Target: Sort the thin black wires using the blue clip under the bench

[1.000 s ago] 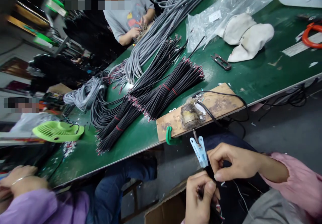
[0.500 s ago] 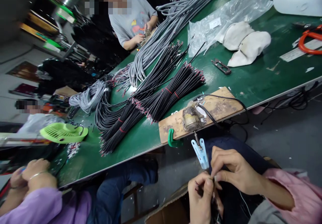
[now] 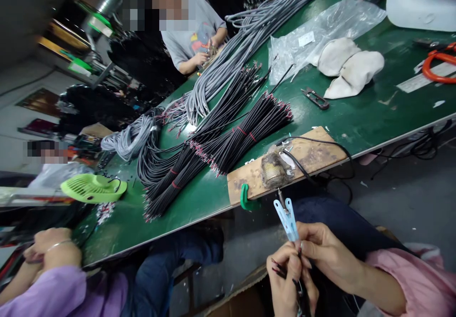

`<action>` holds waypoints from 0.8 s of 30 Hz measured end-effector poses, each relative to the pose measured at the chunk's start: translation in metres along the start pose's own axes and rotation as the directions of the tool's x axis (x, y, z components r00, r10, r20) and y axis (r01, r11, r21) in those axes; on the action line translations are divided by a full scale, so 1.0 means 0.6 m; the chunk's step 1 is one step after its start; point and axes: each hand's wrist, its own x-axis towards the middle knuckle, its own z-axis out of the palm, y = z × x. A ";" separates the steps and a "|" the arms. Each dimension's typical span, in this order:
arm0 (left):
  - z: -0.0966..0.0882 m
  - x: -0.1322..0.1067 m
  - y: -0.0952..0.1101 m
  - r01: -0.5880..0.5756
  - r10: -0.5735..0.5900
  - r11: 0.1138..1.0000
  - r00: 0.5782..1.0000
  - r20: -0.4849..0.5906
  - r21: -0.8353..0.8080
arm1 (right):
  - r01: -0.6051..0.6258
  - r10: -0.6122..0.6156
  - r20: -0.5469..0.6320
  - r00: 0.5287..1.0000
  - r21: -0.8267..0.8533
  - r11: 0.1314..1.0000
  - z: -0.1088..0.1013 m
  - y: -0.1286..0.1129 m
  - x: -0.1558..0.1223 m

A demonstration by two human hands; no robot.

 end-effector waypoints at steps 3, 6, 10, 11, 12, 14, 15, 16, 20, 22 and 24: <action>-0.006 0.006 0.015 -0.051 0.051 0.999 0.996 0.071 0.008 | -0.110 0.103 0.078 0.992 0.084 0.990 0.000 -0.009 0.002; -0.012 0.012 0.034 -0.055 0.051 0.998 0.988 0.144 0.018 | -0.104 0.106 0.057 0.993 -0.029 0.994 -0.001 -0.029 0.004; -0.012 0.017 0.059 -0.178 0.144 0.963 0.974 0.175 0.203 | -0.051 0.057 0.026 0.998 -0.184 0.982 0.000 -0.054 0.006; -0.012 0.018 0.064 -0.223 0.181 0.941 0.967 0.177 0.256 | -0.051 0.060 0.036 0.998 -0.200 0.979 -0.001 -0.057 0.006; -0.011 0.020 0.068 -0.251 0.205 0.924 0.962 0.179 0.289 | -0.061 0.073 0.049 0.996 -0.208 0.976 -0.002 -0.058 0.005; -0.011 0.021 0.072 -0.253 0.206 0.920 0.962 0.180 0.298 | -0.101 0.119 0.078 0.990 -0.211 0.972 -0.005 -0.056 0.003; -0.011 0.022 0.073 -0.252 0.205 0.922 0.962 0.181 0.296 | -0.113 0.135 0.090 0.987 -0.214 0.970 -0.007 -0.055 0.002; -0.012 0.022 0.073 -0.256 0.209 0.920 0.961 0.180 0.297 | -0.115 0.139 0.092 0.986 -0.225 0.968 -0.008 -0.055 0.001; -0.012 0.021 0.074 -0.215 0.166 0.932 0.969 0.184 0.292 | -0.044 0.047 0.003 0.999 -0.317 0.948 -0.006 -0.069 0.011; -0.012 0.020 0.077 -0.187 0.144 0.951 0.973 0.182 0.246 | 0.017 -0.037 -0.040 0.999 -0.397 0.918 0.003 -0.085 0.025; -0.011 0.020 0.082 -0.211 0.177 0.953 0.970 0.168 0.218 | 0.083 -0.123 -0.046 0.991 -0.501 0.861 0.016 -0.102 0.041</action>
